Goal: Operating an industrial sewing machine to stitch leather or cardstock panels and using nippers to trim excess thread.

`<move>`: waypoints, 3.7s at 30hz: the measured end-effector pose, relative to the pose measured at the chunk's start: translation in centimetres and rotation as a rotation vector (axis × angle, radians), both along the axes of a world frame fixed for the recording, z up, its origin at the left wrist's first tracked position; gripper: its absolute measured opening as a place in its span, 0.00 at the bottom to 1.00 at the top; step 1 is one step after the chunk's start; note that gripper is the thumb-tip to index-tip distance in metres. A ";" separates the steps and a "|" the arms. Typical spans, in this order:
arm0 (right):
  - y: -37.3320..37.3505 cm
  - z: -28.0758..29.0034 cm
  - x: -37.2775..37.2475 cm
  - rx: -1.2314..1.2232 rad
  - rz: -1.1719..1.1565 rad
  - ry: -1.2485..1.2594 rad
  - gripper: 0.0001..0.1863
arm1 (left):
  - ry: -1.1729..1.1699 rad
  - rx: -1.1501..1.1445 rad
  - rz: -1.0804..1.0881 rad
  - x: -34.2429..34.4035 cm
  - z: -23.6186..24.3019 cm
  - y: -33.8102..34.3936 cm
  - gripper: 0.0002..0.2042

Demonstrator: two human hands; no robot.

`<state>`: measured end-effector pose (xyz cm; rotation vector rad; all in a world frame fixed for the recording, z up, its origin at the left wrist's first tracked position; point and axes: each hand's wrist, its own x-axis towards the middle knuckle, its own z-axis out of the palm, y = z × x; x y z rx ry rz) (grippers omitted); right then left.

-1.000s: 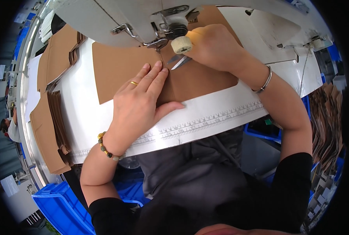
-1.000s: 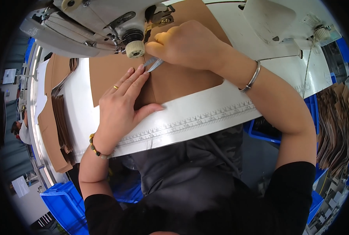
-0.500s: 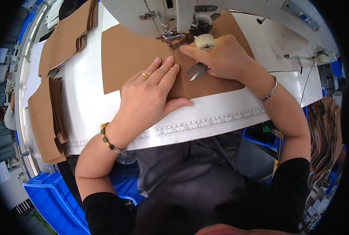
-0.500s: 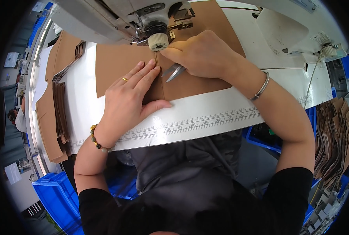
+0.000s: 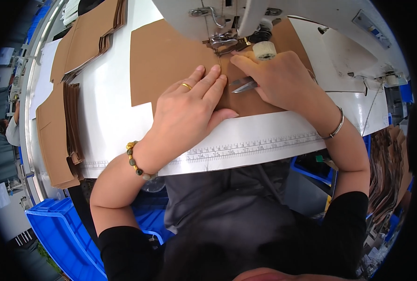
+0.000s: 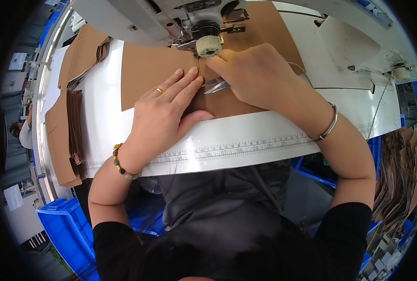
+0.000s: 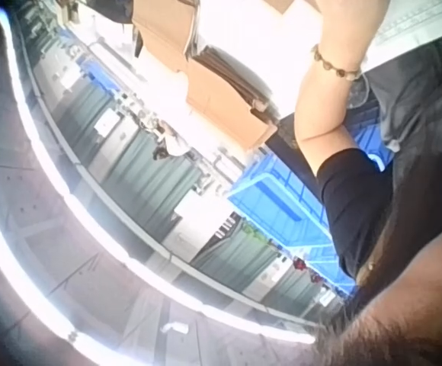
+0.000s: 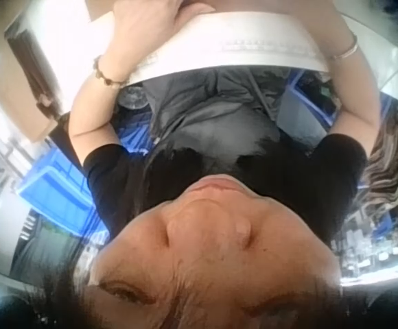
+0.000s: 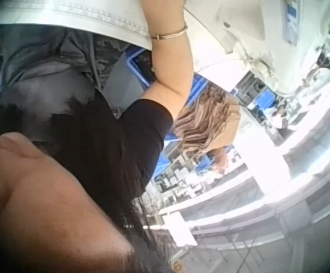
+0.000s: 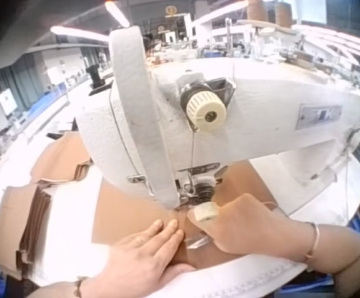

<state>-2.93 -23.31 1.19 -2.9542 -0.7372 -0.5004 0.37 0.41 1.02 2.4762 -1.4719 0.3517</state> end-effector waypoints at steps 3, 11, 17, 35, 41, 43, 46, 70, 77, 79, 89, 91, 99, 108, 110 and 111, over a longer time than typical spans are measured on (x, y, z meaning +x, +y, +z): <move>0.3 -0.3 -0.2 -0.054 -0.008 -0.069 0.07 | -0.010 -0.006 -0.001 0.0 0.0 -0.1 0.29; 0.4 0.1 -0.2 -0.099 0.034 -0.082 0.07 | -0.013 -0.010 0.001 0.0 0.0 -0.1 0.30; 0.4 -0.1 0.0 -0.116 0.023 -0.125 0.08 | -0.017 -0.017 0.007 0.2 -0.2 -0.1 0.30; -0.1 -0.3 0.3 -0.107 0.011 -0.112 0.08 | -0.028 -0.024 0.014 0.6 -0.5 -0.3 0.29; -0.1 0.0 0.3 -0.159 -0.016 -0.092 0.07 | -0.026 -0.017 0.021 0.6 -0.5 -0.3 0.30; -0.2 -0.2 0.4 -0.141 -0.011 -0.099 0.06 | -0.034 -0.024 0.022 0.8 -0.5 -0.4 0.30; -0.3 -0.3 0.4 -0.115 -0.003 -0.102 0.06 | -0.034 -0.019 0.021 0.8 -0.5 -0.4 0.30; -3.6 -0.1 2.0 0.666 0.283 0.229 0.16 | -0.025 -0.030 0.036 0.2 -0.7 0.7 0.28; -2.0 2.2 0.5 0.349 0.116 0.244 0.12 | 0.134 0.062 0.188 -5.8 0.7 6.5 0.33; -0.3 4.2 -0.4 0.338 0.115 0.300 0.12 | 0.164 0.081 0.209 -7.5 1.3 8.7 0.32; 4.3 5.6 0.8 0.409 0.369 0.563 0.12 | 0.211 -0.139 0.303 -8.8 3.2 9.7 0.19; 4.7 4.6 1.0 0.547 0.369 0.636 0.13 | 0.255 -0.131 0.367 -7.7 3.7 8.1 0.18; 4.3 2.1 0.7 0.742 0.344 0.667 0.14 | 0.387 -0.108 0.402 -4.3 1.6 5.7 0.09; 6.0 1.5 -0.2 0.542 0.246 0.600 0.13 | 0.700 -0.388 0.512 -3.9 1.3 7.3 0.05; 6.5 1.1 -0.6 0.538 0.268 0.527 0.12 | 0.818 -0.541 0.518 -3.7 1.0 7.9 0.07; 6.7 1.1 -0.8 0.535 0.269 0.529 0.12 | 0.837 -0.535 0.523 -3.6 1.0 8.1 0.06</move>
